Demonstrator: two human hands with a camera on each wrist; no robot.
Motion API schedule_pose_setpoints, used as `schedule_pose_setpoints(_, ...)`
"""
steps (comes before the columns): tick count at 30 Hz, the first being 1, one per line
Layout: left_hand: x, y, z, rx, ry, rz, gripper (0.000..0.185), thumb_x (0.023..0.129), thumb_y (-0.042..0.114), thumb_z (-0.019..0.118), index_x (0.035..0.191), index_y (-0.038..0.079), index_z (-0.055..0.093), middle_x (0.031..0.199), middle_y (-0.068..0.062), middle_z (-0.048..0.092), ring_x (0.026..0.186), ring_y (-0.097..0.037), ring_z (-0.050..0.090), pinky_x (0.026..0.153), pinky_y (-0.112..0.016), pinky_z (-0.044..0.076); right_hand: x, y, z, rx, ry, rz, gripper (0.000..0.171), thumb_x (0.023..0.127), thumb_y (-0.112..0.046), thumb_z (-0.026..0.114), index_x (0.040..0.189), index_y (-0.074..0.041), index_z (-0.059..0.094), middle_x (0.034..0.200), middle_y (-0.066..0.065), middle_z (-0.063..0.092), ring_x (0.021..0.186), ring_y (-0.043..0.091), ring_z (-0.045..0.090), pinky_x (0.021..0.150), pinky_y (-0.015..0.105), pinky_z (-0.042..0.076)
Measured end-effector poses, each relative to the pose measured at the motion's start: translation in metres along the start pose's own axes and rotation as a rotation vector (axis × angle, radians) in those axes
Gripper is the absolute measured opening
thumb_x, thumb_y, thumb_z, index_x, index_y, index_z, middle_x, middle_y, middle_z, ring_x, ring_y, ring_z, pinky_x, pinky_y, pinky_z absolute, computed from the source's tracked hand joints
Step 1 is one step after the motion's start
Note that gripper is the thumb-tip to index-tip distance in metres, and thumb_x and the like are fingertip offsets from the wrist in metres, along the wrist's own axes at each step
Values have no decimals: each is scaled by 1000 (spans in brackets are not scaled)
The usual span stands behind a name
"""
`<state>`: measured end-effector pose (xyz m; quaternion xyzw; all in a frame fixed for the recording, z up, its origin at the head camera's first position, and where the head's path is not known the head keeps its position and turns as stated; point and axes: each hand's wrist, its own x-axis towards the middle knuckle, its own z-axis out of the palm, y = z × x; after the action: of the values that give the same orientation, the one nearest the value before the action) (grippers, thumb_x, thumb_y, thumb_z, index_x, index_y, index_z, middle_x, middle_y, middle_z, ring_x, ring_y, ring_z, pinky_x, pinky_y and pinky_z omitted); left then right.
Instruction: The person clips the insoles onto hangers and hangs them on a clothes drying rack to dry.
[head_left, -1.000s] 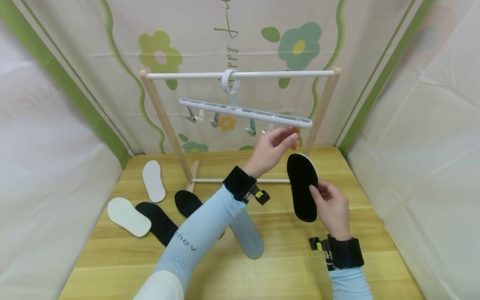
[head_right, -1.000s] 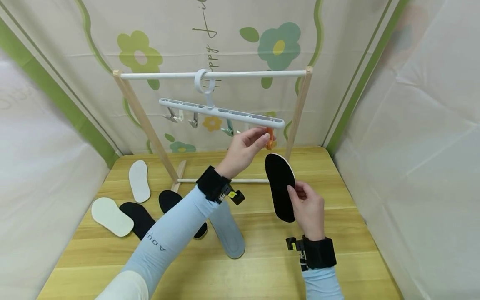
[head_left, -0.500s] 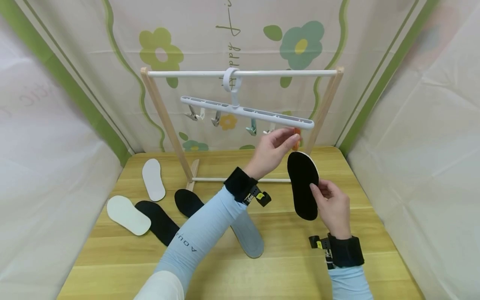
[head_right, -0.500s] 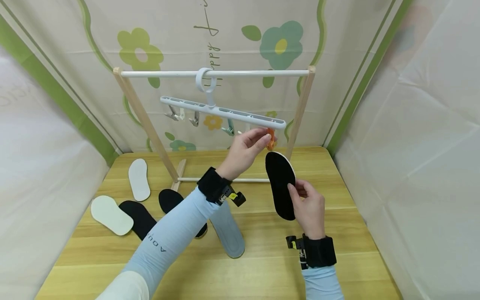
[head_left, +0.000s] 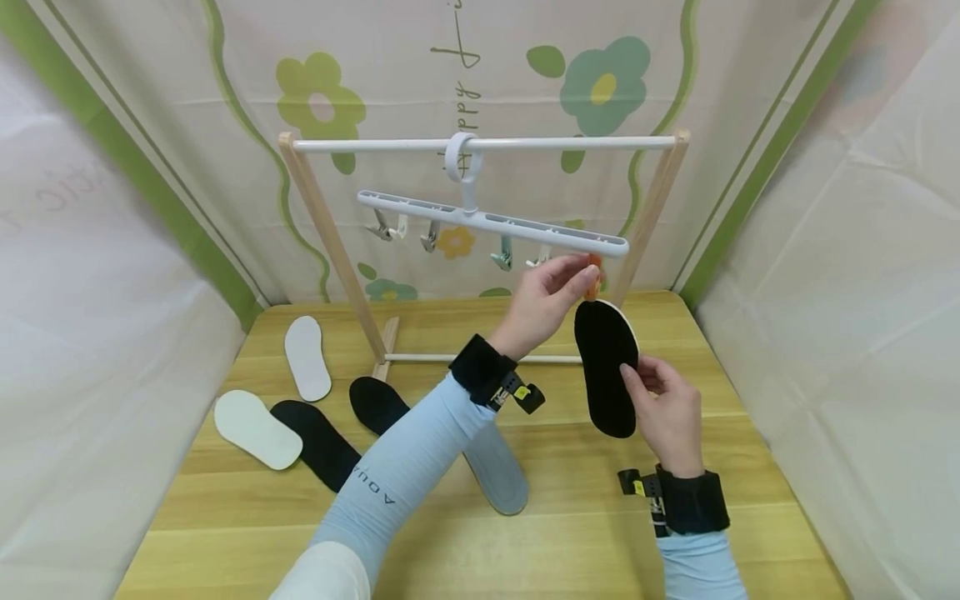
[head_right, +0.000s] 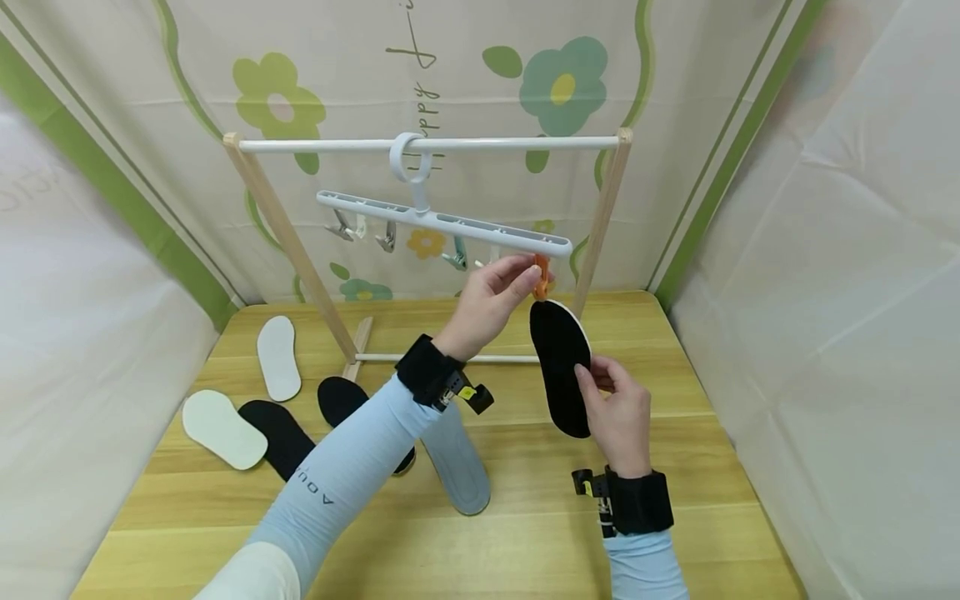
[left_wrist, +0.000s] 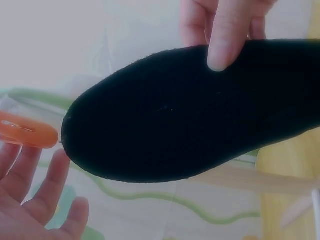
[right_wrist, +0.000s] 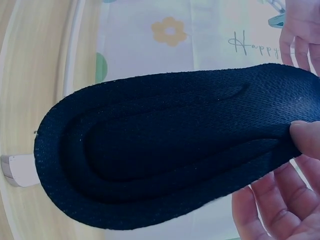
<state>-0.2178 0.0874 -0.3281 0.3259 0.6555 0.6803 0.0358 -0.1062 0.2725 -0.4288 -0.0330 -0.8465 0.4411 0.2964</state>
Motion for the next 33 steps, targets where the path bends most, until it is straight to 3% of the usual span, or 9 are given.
schedule_pose_setpoints(19,-2,0,6,-120,56,-6,31,103,15,56,128,-3,58,115,-16,67,104,-15,63,96,-29,49,-1,-3,3,33,-4,-20,17,92,-11,72,103,1,70,89,10,71,78,1,60,74,10,47)
schedule_pose_setpoints(33,-4,4,10,-98,127,-36,30,101,15,59,125,-3,60,114,-16,68,106,-18,64,96,-26,48,0,-1,4,46,1,-43,17,92,-11,72,104,1,71,90,11,71,80,1,61,76,10,47)
